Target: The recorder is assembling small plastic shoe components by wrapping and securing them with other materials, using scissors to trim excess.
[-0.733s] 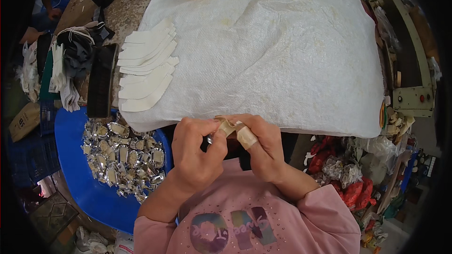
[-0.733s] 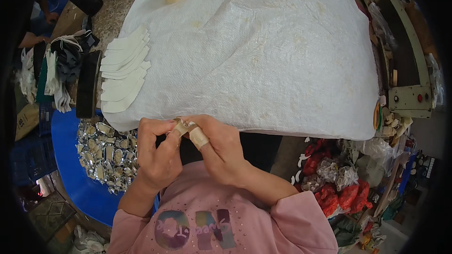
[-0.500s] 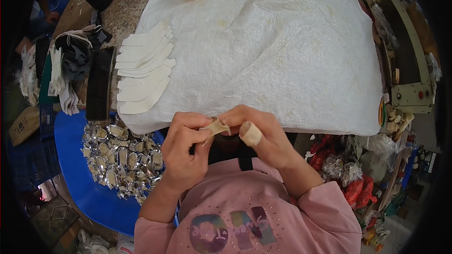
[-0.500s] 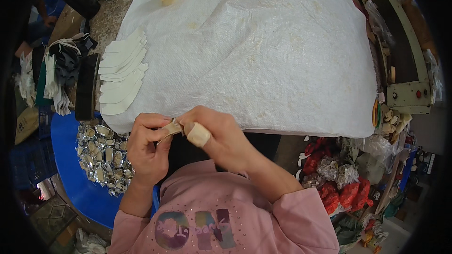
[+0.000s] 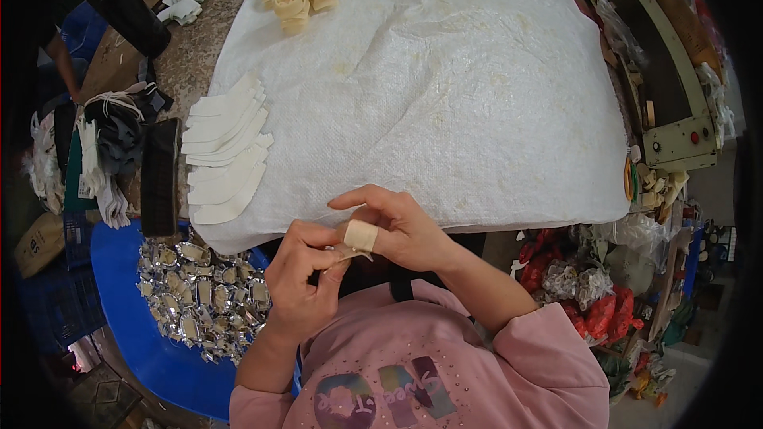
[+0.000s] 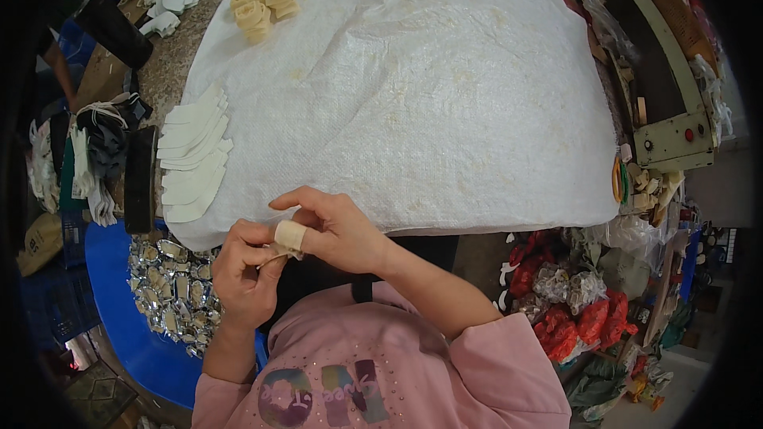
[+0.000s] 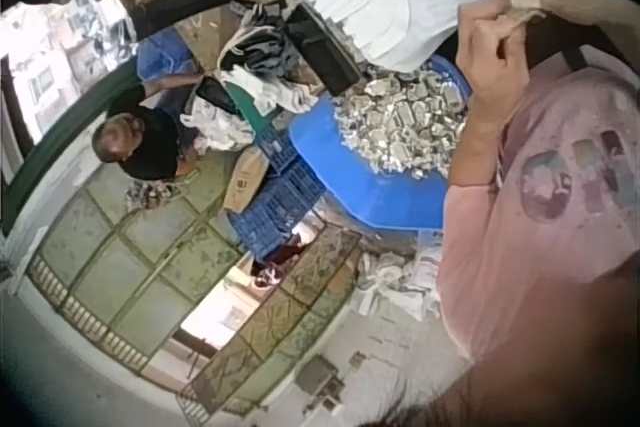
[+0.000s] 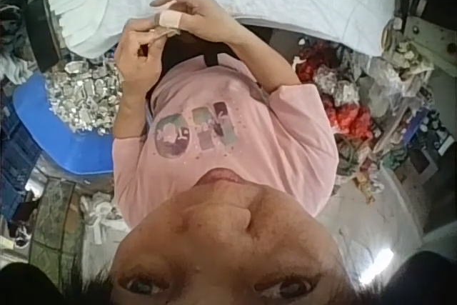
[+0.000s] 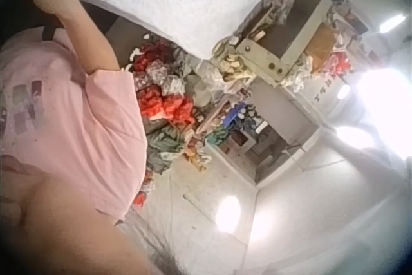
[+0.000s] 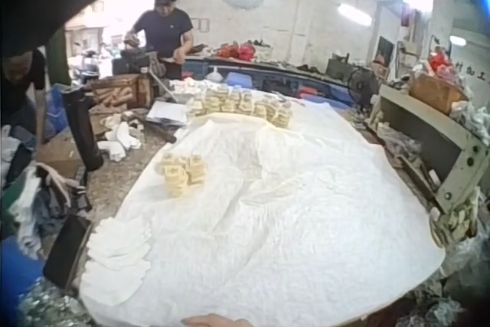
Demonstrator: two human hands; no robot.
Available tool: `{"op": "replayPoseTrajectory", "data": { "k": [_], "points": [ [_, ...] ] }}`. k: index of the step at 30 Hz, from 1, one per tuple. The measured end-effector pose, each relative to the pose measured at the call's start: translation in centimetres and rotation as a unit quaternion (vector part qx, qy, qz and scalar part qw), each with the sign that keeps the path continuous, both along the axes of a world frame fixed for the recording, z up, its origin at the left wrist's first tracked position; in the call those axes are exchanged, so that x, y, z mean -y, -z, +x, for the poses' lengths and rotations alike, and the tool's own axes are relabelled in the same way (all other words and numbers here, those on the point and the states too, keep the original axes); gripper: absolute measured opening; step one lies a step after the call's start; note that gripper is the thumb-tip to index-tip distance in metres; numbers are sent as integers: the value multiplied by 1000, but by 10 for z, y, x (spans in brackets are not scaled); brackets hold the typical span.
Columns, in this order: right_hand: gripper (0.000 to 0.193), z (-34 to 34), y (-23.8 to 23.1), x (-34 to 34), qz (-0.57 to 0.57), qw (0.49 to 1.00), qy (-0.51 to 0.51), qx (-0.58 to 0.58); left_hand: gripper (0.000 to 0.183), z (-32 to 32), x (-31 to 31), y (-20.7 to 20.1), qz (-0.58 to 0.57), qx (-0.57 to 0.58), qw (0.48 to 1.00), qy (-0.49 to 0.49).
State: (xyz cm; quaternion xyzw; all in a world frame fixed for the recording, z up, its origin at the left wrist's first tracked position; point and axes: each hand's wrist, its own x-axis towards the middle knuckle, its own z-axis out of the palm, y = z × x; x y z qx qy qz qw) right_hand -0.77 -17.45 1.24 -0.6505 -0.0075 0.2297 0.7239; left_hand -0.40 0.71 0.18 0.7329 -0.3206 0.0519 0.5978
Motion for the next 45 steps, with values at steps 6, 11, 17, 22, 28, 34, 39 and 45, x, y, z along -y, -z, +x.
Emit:
{"op": "replayPoseTrajectory", "data": {
  "k": [6,11,17,22,28,34,39,45],
  "points": [
    [28,-2,10,0,78,973,77,203,12,-3,10,-3,-168,-186,965,-82],
    [12,-3,4,-11,-133,904,114,389,20,-9,20,2,-189,-216,955,-71],
    [13,1,6,-16,-71,934,127,327,14,-6,21,-5,-190,-241,948,-81],
    [10,-3,0,-15,-229,838,151,471,20,-14,18,-11,-114,-206,968,-85],
    [38,1,0,2,137,957,90,238,9,1,5,-14,-36,12,994,-103],
    [46,4,-4,9,62,978,26,198,20,4,-3,-8,-38,85,995,-23],
    [48,2,-16,5,-107,928,23,357,58,-2,-2,-9,-183,-225,955,65],
    [45,-2,-9,-13,-161,872,56,459,65,-8,10,-17,-221,-412,880,83]
  ]
}}
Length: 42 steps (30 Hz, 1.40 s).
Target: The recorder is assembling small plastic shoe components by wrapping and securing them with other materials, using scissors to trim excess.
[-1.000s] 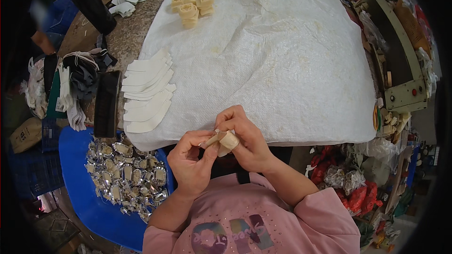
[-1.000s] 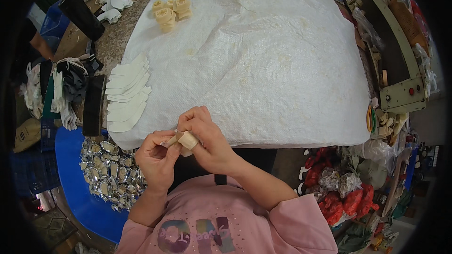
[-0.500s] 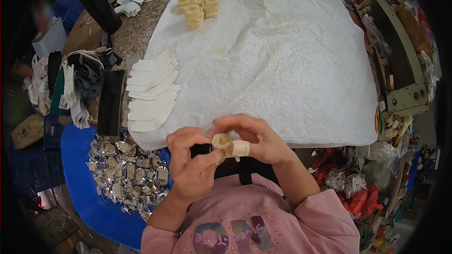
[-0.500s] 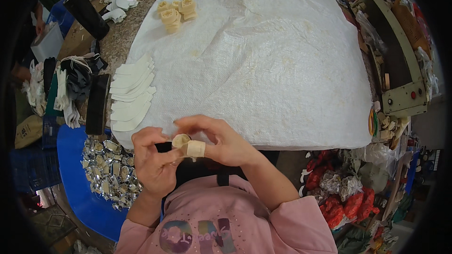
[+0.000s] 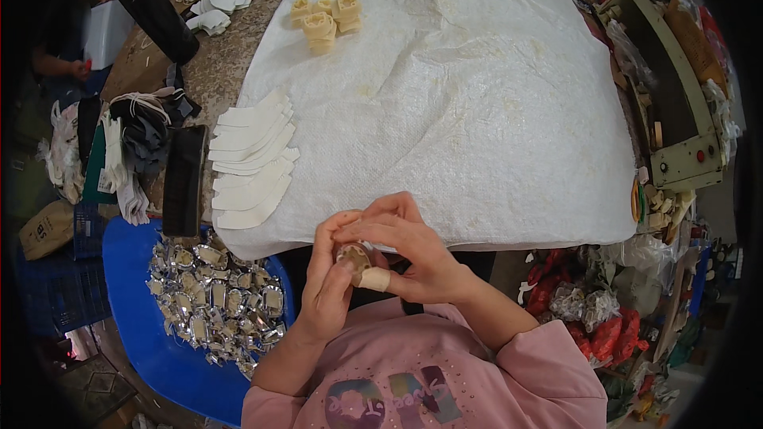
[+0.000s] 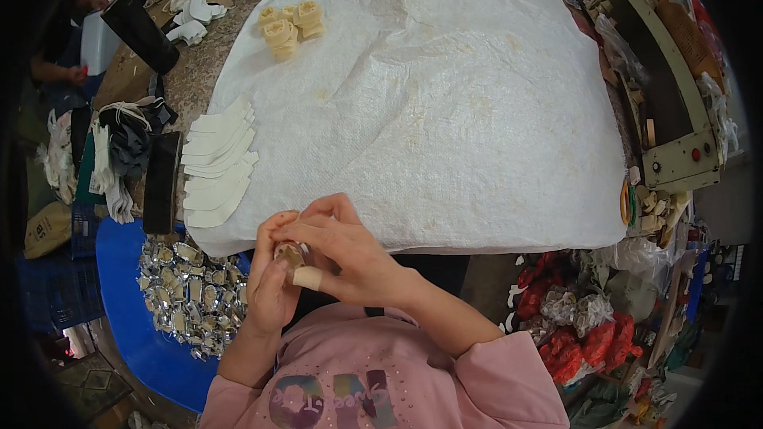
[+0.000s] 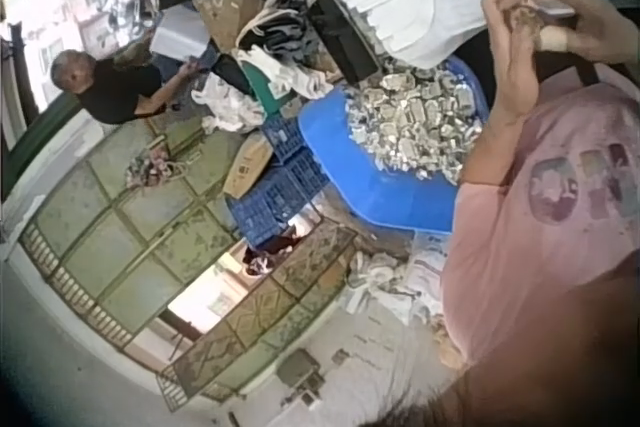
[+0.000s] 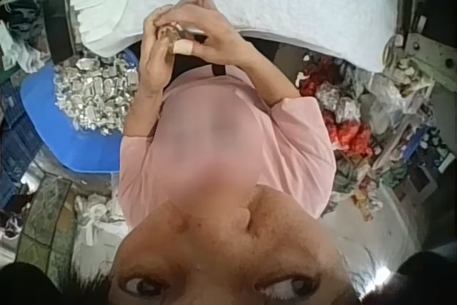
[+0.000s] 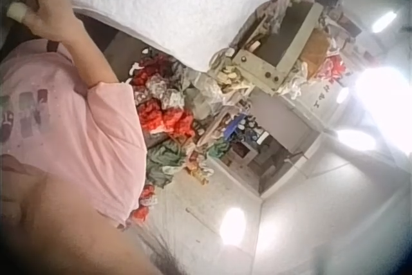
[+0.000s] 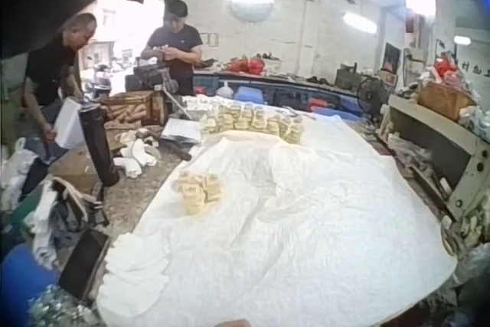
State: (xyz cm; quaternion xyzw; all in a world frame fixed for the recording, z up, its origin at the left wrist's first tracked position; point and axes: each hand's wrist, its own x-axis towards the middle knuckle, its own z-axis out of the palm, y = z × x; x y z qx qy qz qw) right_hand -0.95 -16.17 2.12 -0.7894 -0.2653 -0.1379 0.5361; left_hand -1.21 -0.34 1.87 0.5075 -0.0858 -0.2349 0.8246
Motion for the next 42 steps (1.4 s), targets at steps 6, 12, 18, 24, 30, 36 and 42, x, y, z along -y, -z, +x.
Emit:
{"op": "replayPoseTrajectory", "data": {
  "k": [6,12,18,24,30,36,42],
  "points": [
    [27,-7,-2,1,260,891,-63,-367,69,-6,5,18,-15,45,998,-50],
    [18,9,2,0,254,854,-152,-428,76,-9,15,8,31,110,992,-50],
    [17,-8,25,-16,209,953,-97,-194,67,-16,14,13,170,217,953,-122],
    [31,-22,29,-33,301,925,-52,-226,46,-8,13,11,54,82,983,-153],
    [34,-15,25,-30,201,974,-28,-103,43,-12,22,15,115,150,961,-200],
    [34,-14,18,-20,219,944,-18,-247,60,-4,7,22,-8,62,996,-64],
    [30,-6,9,-8,115,975,90,-170,85,3,5,19,22,81,996,-29]
  ]
}}
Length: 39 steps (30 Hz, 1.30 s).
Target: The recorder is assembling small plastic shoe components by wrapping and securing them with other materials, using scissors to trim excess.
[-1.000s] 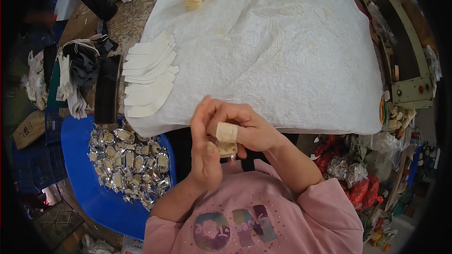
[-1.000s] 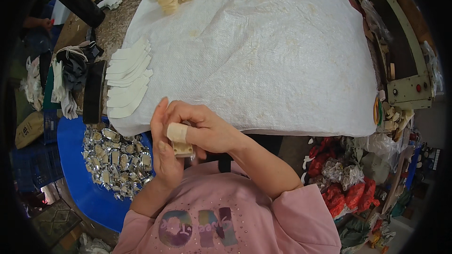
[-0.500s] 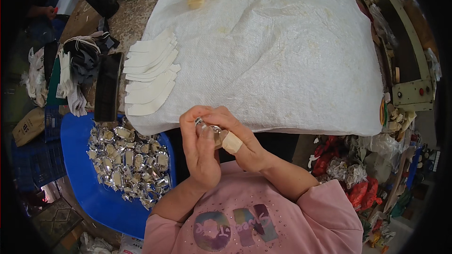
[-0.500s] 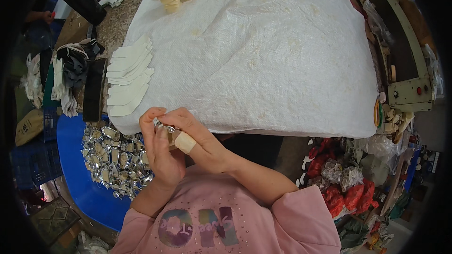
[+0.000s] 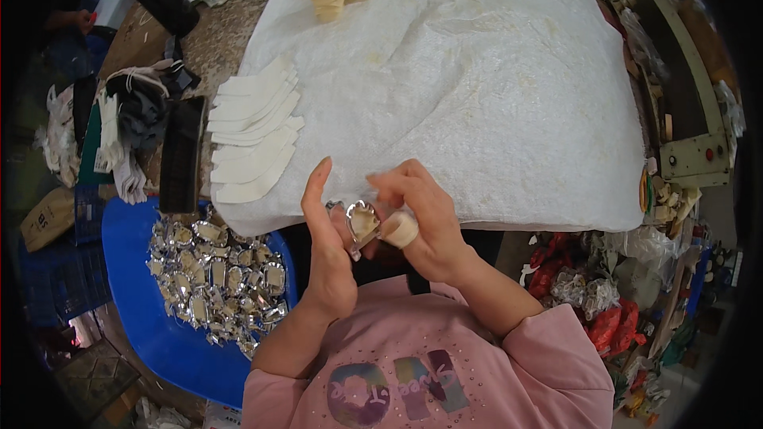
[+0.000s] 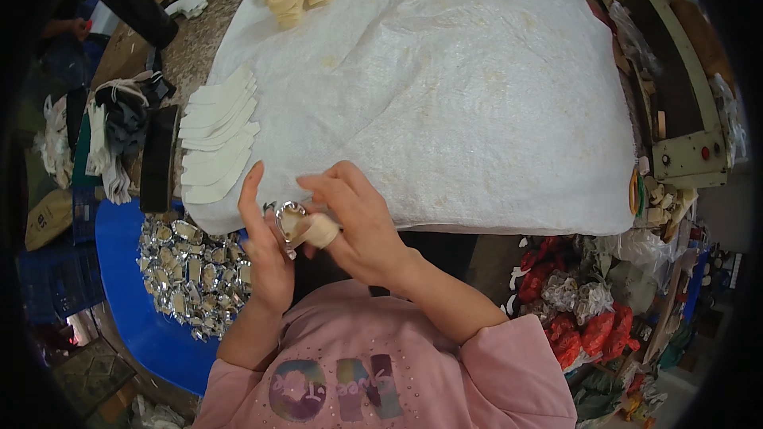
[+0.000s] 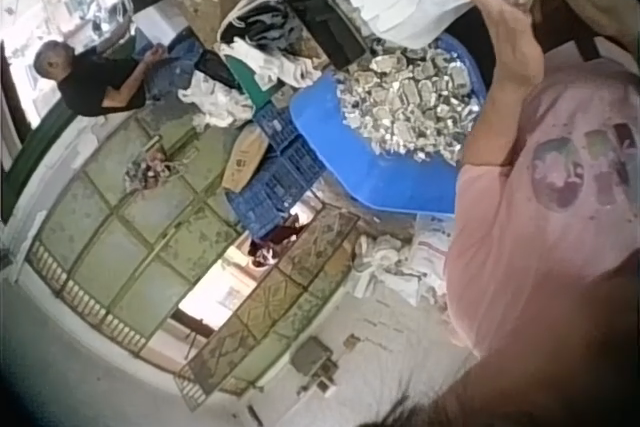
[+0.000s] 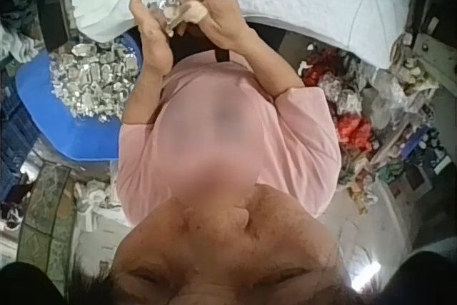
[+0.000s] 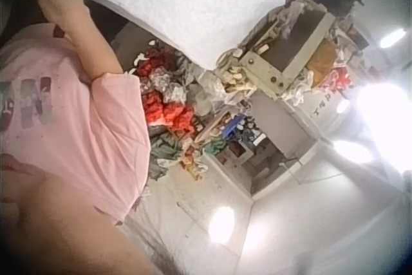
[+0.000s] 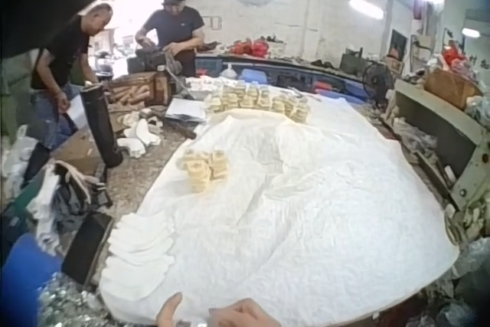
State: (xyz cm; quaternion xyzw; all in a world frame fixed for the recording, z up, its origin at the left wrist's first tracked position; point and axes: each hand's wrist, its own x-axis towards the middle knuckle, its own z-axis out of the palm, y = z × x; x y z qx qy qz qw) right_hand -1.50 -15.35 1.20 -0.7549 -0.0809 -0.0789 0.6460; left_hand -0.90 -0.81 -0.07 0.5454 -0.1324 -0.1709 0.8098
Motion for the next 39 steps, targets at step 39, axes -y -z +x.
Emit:
{"op": "replayPoseTrajectory", "data": {
  "k": [39],
  "points": [
    [21,-14,16,8,61,991,24,-113,49,7,23,-3,345,445,804,-192]
  ]
}}
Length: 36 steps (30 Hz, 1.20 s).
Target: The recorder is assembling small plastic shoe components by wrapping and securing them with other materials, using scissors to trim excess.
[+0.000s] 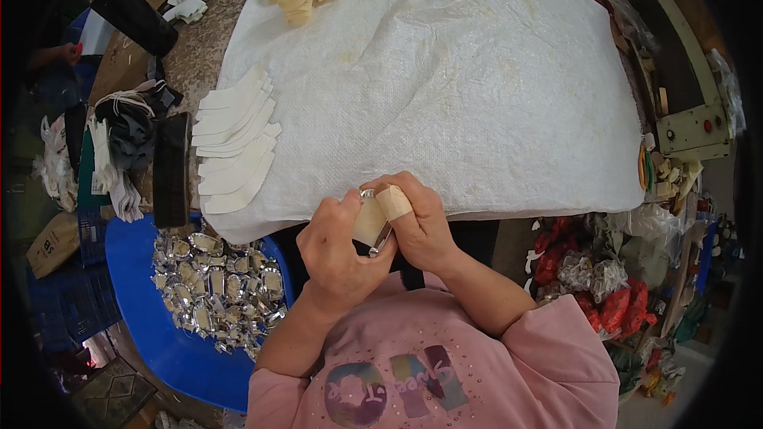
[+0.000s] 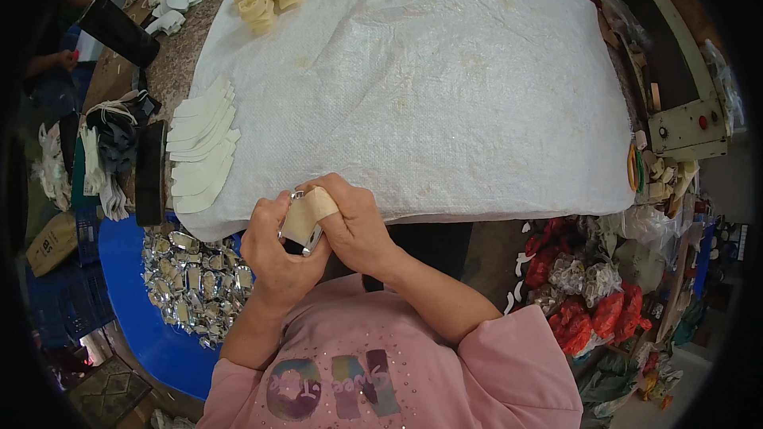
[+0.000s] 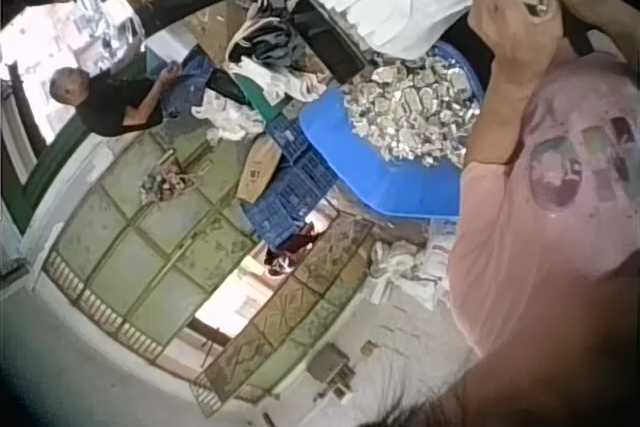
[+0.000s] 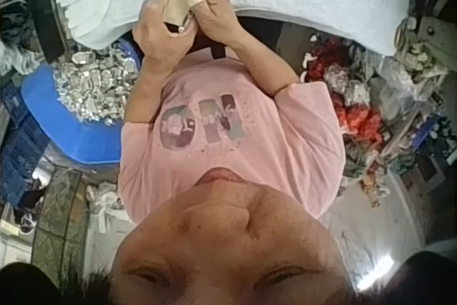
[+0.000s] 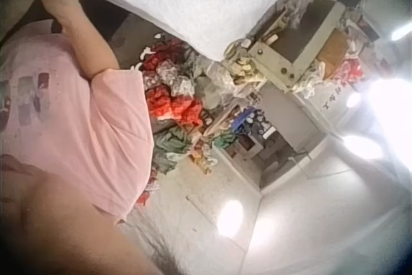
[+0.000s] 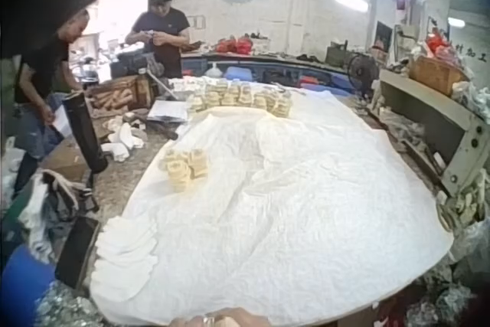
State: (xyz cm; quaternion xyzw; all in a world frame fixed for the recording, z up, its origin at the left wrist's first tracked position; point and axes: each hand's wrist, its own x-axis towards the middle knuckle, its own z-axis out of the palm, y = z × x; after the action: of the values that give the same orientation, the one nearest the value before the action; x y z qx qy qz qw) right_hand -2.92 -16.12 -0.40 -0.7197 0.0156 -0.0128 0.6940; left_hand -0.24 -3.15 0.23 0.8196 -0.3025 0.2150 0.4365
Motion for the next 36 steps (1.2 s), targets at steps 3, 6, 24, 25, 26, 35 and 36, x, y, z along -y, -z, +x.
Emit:
{"op": "replayPoseTrajectory", "data": {
  "k": [3,6,24,25,26,35,36],
  "points": [
    [22,2,21,-2,299,954,-25,-21,52,1,2,4,-30,1,1000,-4],
    [24,-5,11,-3,404,912,-38,-66,54,2,-5,-1,41,17,999,-6],
    [28,-47,1,131,-199,949,211,124,55,6,37,-5,-331,-530,749,220],
    [24,-55,-2,156,-152,938,295,97,54,8,37,-6,-429,-584,631,277],
    [20,-63,2,190,-233,882,400,89,56,8,42,-4,-453,-614,576,293],
    [36,-190,38,541,-719,469,500,-113,51,5,66,11,-475,-654,462,365],
    [40,-193,40,557,-757,433,436,-222,51,5,66,12,-477,-653,466,359]
  ]
}}
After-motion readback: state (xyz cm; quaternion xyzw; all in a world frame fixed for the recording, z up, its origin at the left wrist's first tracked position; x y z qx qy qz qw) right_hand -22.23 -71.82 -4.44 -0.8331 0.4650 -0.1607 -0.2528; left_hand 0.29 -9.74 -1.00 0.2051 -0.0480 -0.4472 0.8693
